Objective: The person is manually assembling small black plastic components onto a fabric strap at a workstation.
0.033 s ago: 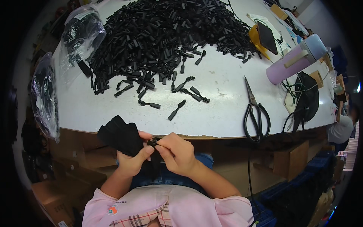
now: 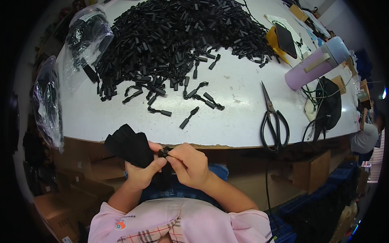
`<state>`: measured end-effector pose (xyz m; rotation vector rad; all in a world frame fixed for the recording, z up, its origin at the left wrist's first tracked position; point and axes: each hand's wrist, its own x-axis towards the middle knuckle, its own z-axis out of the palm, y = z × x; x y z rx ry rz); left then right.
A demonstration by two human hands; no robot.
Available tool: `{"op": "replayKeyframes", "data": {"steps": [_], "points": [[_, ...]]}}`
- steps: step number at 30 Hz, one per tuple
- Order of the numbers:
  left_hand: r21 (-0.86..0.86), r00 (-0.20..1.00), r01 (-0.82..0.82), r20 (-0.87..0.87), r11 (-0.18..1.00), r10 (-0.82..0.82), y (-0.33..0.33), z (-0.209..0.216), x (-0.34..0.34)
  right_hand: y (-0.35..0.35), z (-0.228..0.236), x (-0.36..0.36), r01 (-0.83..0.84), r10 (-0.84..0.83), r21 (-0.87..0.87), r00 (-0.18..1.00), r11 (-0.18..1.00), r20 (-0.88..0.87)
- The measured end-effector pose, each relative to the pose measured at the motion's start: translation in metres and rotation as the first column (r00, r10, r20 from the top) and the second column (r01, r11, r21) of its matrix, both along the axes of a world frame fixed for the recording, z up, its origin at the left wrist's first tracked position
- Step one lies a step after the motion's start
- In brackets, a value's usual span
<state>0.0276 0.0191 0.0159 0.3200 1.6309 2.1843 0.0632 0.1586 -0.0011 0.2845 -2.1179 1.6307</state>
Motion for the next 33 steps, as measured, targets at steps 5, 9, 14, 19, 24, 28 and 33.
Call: {"op": "replayKeyframes", "data": {"steps": [5,9,14,19,24,28,33], "points": [[-0.063,0.995,0.049,-0.085,0.997,-0.055,-0.002,0.001,0.006,-0.001,0.006,0.007,0.025,-0.025,-0.042,1.0,0.999,-0.008],[-0.047,0.997,0.042,-0.07,0.998,-0.045,-0.004,-0.002,0.007,0.007,0.019,0.003,-0.032,0.033,-0.016,0.996,0.999,0.084],[-0.053,0.997,0.077,0.008,0.996,-0.077,-0.001,-0.005,0.008,0.008,0.018,0.002,-0.018,0.023,0.184,0.999,0.983,-0.023],[-0.058,0.958,0.147,0.256,0.987,-0.127,-0.002,-0.004,0.005,0.0,0.007,0.001,0.206,-0.15,0.251,0.963,0.946,-0.226],[-0.069,0.997,0.055,0.064,0.996,-0.051,0.001,-0.013,0.012,0.002,0.014,0.002,0.129,-0.104,0.22,0.987,0.967,-0.123],[-0.13,0.99,0.033,-0.129,0.991,-0.05,0.0,-0.022,0.014,0.007,0.019,0.005,0.054,-0.056,0.207,0.998,0.977,0.003],[-0.16,0.967,0.037,-0.244,0.986,-0.076,0.0,-0.022,0.011,0.008,0.018,0.006,0.043,-0.047,0.174,0.999,0.984,0.019]]}}
